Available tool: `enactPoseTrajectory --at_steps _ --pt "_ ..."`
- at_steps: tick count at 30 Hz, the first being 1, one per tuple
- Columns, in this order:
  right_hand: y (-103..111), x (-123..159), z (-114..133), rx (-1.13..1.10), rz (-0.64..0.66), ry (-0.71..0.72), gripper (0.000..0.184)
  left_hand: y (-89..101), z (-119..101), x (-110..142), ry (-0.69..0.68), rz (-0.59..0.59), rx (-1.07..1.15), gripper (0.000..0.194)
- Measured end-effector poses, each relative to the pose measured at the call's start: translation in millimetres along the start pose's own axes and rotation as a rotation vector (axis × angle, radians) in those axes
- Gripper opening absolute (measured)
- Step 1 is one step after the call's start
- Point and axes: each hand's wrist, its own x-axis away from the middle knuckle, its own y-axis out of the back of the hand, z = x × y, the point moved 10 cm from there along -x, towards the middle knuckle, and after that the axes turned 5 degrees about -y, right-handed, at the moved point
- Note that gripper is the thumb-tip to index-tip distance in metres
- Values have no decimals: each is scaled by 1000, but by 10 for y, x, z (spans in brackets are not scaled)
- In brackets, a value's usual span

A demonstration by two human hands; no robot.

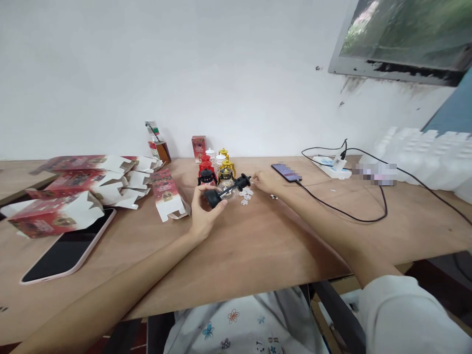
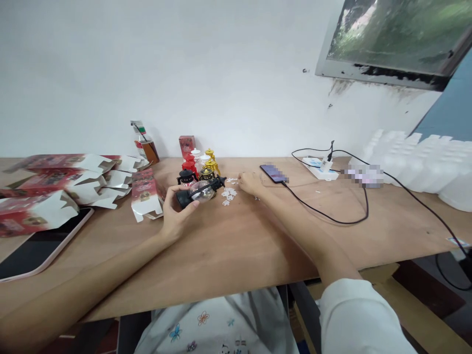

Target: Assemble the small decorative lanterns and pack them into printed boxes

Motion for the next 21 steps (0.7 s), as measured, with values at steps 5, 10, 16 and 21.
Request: enactPoseTrajectory --at_steps 5,10,16,21 --pt "7 -48 307 114 14 183 29 -30 -216 14 -102 27 -86 47" --pt "12 -63 399 151 11 229 26 -111 -487 58 -286 113 -419 49" --pt "149 -11 424 26 -92 187 21 -382 -702 205 -595 378 -612 47" --pt "421 353 351 -272 -255 31 31 -482 -670 329 -707 446 -707 41"
